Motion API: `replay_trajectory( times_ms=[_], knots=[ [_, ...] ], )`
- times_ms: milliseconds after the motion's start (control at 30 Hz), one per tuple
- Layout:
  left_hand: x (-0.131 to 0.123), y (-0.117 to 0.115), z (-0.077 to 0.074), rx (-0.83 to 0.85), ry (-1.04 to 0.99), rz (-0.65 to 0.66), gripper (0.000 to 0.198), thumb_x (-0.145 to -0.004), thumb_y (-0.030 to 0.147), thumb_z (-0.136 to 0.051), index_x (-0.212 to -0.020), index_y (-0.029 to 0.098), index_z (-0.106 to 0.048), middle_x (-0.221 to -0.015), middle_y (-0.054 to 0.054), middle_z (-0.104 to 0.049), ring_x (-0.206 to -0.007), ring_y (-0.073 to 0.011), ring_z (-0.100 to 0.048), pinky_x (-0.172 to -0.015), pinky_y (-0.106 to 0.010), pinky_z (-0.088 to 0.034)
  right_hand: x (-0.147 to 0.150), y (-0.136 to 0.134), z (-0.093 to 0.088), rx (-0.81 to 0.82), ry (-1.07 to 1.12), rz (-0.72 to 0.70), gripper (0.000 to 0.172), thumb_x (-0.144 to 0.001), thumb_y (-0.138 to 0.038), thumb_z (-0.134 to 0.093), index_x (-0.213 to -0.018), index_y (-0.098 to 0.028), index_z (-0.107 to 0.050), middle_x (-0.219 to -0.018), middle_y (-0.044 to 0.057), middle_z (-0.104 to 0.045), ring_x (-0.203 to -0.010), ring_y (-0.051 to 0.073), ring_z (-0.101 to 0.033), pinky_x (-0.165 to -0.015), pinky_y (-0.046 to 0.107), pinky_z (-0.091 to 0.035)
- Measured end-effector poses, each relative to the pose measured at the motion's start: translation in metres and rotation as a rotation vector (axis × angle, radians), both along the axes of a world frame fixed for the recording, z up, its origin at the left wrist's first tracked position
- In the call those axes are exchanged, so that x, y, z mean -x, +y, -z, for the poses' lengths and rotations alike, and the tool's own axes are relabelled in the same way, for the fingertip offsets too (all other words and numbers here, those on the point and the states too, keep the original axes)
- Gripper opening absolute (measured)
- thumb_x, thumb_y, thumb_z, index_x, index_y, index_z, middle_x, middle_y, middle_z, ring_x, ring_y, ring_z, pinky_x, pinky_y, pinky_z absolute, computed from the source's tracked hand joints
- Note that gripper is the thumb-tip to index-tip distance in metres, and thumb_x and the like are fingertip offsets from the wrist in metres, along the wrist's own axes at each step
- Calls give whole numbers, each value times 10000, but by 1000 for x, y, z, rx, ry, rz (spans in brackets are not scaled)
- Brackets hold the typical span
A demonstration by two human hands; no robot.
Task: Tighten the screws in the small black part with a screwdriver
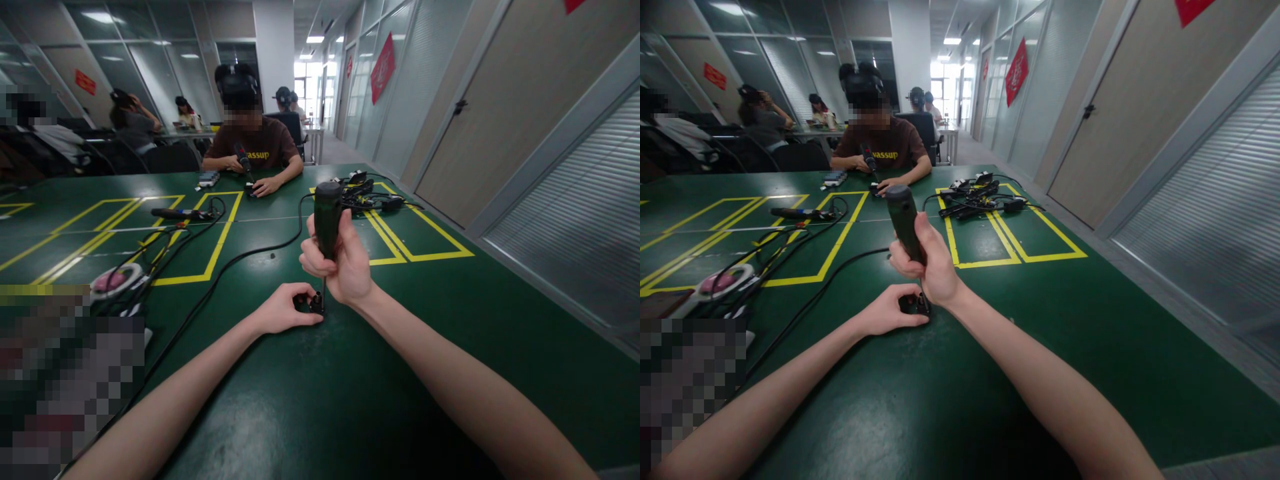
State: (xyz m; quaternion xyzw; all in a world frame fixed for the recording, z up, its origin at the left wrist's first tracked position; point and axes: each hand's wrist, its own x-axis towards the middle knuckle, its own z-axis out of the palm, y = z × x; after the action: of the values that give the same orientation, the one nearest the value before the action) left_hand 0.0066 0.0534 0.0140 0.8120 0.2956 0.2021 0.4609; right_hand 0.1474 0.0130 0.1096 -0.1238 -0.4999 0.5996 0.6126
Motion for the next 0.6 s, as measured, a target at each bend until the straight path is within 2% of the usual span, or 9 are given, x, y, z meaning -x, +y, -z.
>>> replay_trajectory(
  times_ms=[333, 600],
  knots=[
    [0, 0, 0, -1, 4, 8, 267, -727, 373, -790, -854, 163, -684, -804, 0, -665, -768, -180, -583, -744, -292, -447, -1, 1, 1, 11, 3, -5, 562, -863, -760, -611, -742, -220, -517, -433, -148, -222, -383, 45, -88, -391, 189, -124],
    [0, 1, 0, -12, -1, 4, 249, -728, 355, -796, -840, 165, -680, -794, 10, -665, -751, -166, -580, -740, -281, -450, -1, 0, -2, 39, -54, 23, 607, -886, -801, -521, -709, -221, -499, -419, -139, -213, -373, 48, -102, -393, 186, -140]
  ],
)
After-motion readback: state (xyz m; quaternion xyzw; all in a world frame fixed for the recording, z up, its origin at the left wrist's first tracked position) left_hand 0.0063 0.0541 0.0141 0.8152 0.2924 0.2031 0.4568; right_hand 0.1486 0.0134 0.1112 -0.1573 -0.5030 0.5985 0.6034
